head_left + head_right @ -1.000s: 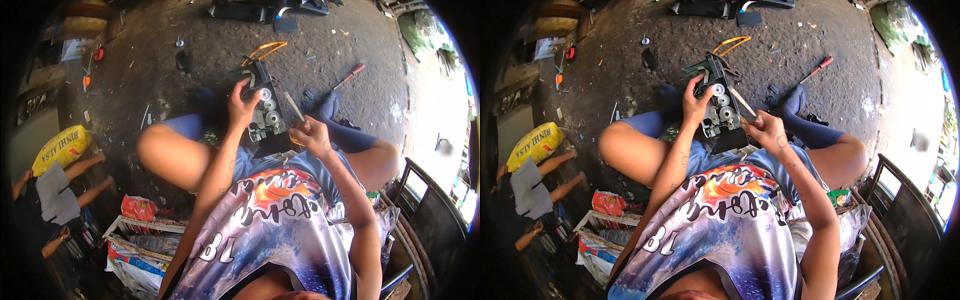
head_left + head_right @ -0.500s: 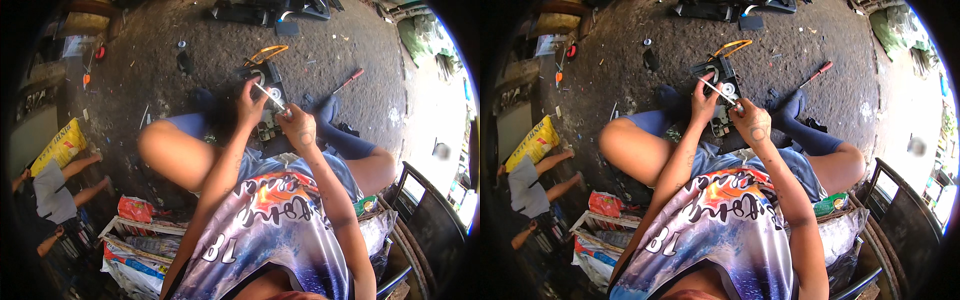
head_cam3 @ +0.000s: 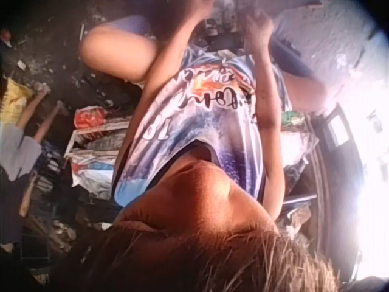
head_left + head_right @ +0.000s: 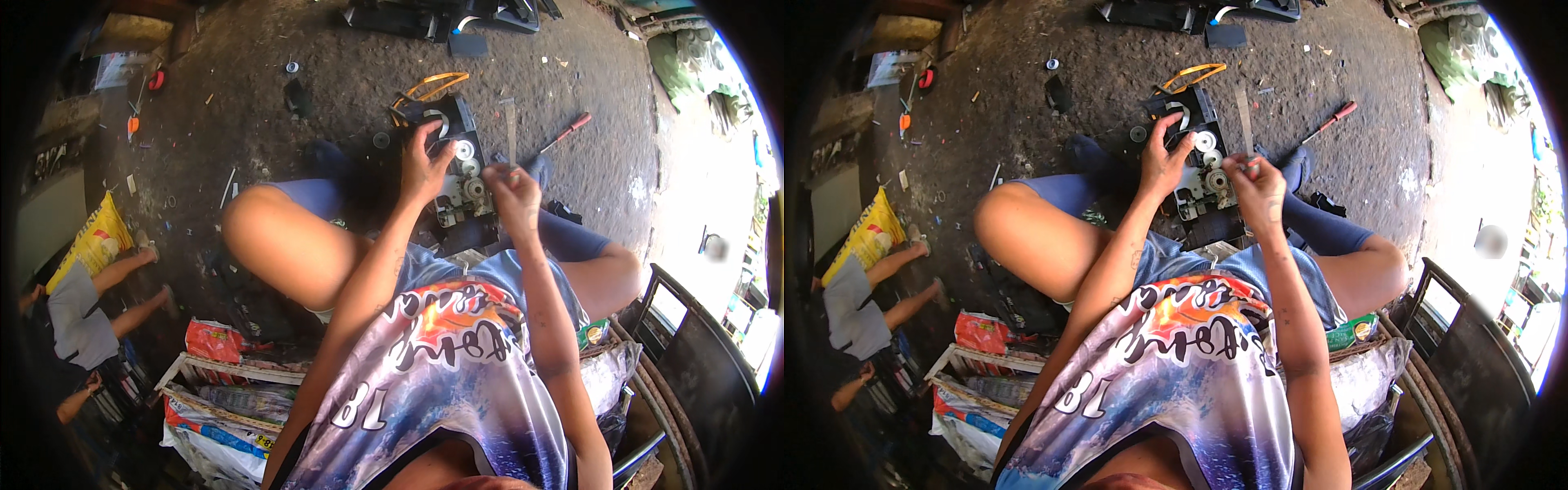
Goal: The person sits on the floor and uses a screwdriver to disassemble a black electronic device, removing screws and separating internal components. They manipulate wires and parts with their hands, occasionally adjusting the device's position.
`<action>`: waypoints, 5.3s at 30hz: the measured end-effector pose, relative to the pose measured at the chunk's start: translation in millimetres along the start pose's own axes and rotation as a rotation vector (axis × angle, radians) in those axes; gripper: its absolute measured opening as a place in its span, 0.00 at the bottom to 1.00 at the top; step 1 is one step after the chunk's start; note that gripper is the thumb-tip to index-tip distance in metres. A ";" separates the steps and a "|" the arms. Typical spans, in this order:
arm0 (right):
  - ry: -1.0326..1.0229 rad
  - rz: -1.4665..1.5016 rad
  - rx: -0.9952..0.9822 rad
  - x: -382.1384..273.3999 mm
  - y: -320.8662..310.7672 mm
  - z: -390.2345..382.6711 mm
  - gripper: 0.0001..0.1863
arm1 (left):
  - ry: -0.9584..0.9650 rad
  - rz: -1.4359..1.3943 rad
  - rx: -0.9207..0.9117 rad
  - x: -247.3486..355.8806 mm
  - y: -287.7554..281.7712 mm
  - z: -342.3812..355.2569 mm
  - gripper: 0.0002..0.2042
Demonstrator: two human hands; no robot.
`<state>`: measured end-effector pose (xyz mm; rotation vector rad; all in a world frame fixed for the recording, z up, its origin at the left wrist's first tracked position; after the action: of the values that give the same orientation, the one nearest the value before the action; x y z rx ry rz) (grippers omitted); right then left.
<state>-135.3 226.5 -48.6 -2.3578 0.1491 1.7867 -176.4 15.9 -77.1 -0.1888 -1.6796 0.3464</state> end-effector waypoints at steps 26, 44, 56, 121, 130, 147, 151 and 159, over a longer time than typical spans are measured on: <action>-1.041 0.208 -0.672 -276.0 56.0 -103.3 0.09 | -0.280 -0.029 0.199 -68.5 -59.0 -73.5 0.22; -1.149 0.350 -0.680 -291.4 32.7 -135.8 0.07 | -0.308 0.085 0.234 -66.4 -59.0 -71.4 0.29; -1.309 0.466 -0.635 -316.6 -26.9 -186.7 0.07 | -0.329 0.142 0.203 -30.9 -46.9 -64.1 0.29; -0.074 -0.971 -0.193 -123.8 14.7 14.6 0.13 | 0.212 0.394 -0.109 31.5 35.1 -101.9 0.18; -0.151 -0.710 -0.083 -109.2 0.0 27.5 0.09 | 0.113 0.291 -0.159 19.4 43.6 -98.1 0.17; -0.460 -0.387 -0.207 -176.5 54.0 -33.7 0.03 | 0.221 0.207 -0.226 2.0 100.6 -87.3 0.15; -0.424 -0.448 -0.106 -165.7 43.0 -28.2 0.06 | 0.210 0.303 -0.331 27.9 115.2 -81.4 0.14; -0.530 -0.285 0.245 -151.3 -62.3 -24.3 0.06 | 0.285 0.218 -0.520 47.0 151.2 -97.2 0.26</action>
<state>-142.0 278.3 108.4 -1.5865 -0.0388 2.0328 -98.4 184.5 -73.1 -0.7753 -1.4387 0.0307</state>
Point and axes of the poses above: each hand's wrist, its own z-axis towards the middle knuckle, its own y-axis out of the palm, x = y × z, the point moved 8 cm from there along z, towards the middle knuckle, and after that the axes turned 9 degrees about z, right-handed, at the moved point
